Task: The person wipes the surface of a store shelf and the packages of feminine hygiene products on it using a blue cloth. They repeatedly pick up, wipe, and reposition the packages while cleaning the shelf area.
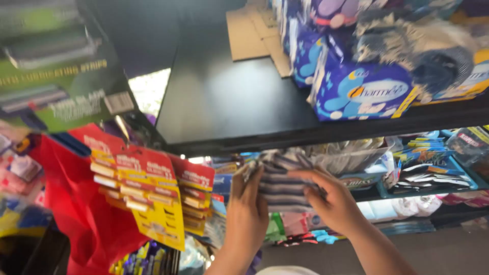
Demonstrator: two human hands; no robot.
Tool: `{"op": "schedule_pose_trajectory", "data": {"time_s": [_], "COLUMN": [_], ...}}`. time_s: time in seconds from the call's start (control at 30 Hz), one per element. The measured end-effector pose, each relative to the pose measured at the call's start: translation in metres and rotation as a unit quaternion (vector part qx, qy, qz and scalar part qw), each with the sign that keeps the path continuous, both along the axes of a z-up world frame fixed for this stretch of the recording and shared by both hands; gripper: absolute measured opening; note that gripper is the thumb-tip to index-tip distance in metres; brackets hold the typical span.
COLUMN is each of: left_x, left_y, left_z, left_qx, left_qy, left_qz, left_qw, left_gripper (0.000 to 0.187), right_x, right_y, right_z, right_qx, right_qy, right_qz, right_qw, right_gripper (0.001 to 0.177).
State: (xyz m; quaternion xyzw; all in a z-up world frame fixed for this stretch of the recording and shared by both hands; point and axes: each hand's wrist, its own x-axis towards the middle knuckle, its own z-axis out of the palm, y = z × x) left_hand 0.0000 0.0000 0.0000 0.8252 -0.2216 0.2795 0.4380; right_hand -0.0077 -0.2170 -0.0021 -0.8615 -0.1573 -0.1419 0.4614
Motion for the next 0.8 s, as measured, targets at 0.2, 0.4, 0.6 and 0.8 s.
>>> {"op": "schedule_pose_trajectory", "data": {"time_s": [0.2, 0.4, 0.6, 0.8], "left_x": [0.004, 0.028, 0.049, 0.066], "left_y": [-0.012, -0.027, -0.026, -0.028], "left_z": [-0.006, -0.039, -0.080, -0.112], "left_qx": [0.044, 0.092, 0.102, 0.171], "left_qy": [-0.040, -0.071, -0.018, 0.002], "left_qz": [0.110, 0.192, 0.201, 0.241], "left_qw": [0.992, 0.975, 0.974, 0.955], "left_gripper": [0.067, 0.069, 0.066, 0.062], "right_x": [0.018, 0.047, 0.055, 0.045], "right_y": [0.027, 0.031, 0.027, 0.033], "right_z": [0.017, -0.032, -0.070, -0.069], "right_qx": [-0.008, -0.036, -0.099, -0.200], "right_qy": [0.042, -0.148, -0.177, -0.325], "right_qz": [0.047, 0.062, 0.014, -0.002], "right_qw": [0.998, 0.986, 0.979, 0.924], "right_gripper": [0.052, 0.052, 0.047, 0.051]}}
